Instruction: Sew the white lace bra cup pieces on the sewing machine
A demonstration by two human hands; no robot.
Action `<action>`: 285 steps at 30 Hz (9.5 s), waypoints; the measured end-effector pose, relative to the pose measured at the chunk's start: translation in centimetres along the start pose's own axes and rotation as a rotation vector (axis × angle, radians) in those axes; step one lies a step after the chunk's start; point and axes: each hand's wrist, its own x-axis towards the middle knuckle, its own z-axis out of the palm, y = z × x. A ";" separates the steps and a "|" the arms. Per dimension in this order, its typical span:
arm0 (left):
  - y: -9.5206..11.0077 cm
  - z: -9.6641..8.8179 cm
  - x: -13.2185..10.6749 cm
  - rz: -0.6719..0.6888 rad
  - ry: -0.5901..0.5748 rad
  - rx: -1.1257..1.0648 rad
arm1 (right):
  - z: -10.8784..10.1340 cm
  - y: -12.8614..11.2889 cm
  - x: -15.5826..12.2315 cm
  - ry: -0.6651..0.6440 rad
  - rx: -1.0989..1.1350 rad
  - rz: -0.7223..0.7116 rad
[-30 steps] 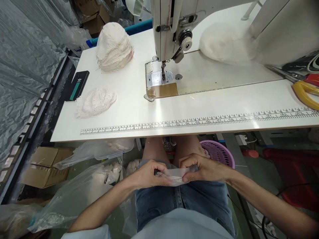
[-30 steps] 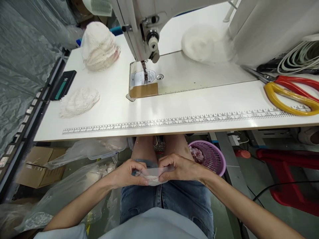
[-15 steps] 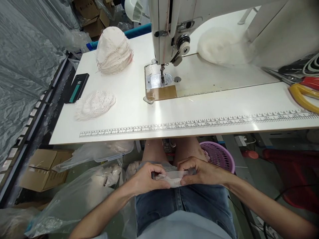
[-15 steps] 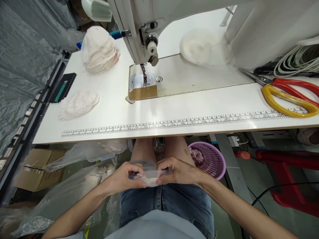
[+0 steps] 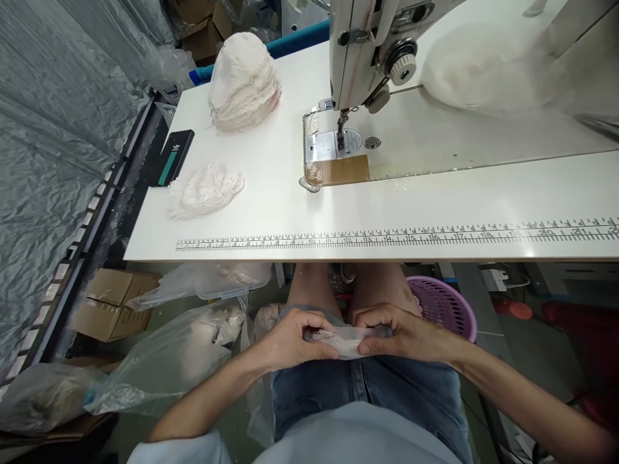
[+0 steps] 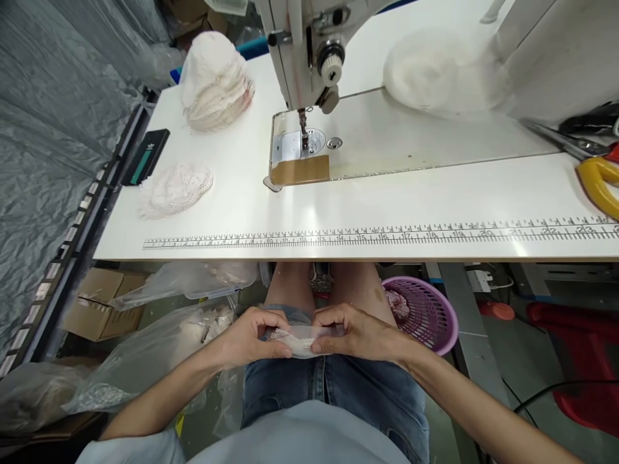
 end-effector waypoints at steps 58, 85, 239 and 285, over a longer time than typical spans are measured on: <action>-0.3 1.0 0.7 -0.197 0.079 -0.206 | -0.2 0.2 -1.4 0.035 -0.075 -0.030; 1.9 0.4 1.6 -0.196 -0.119 0.060 | -0.2 -0.4 -0.8 -0.020 -0.176 -0.081; 0.3 -1.6 1.2 -0.120 -0.088 0.238 | 0.2 1.6 0.9 0.067 0.199 0.072; 0.1 -0.7 1.8 -0.141 -0.063 0.073 | 0.9 0.9 -0.4 0.311 -0.182 -0.029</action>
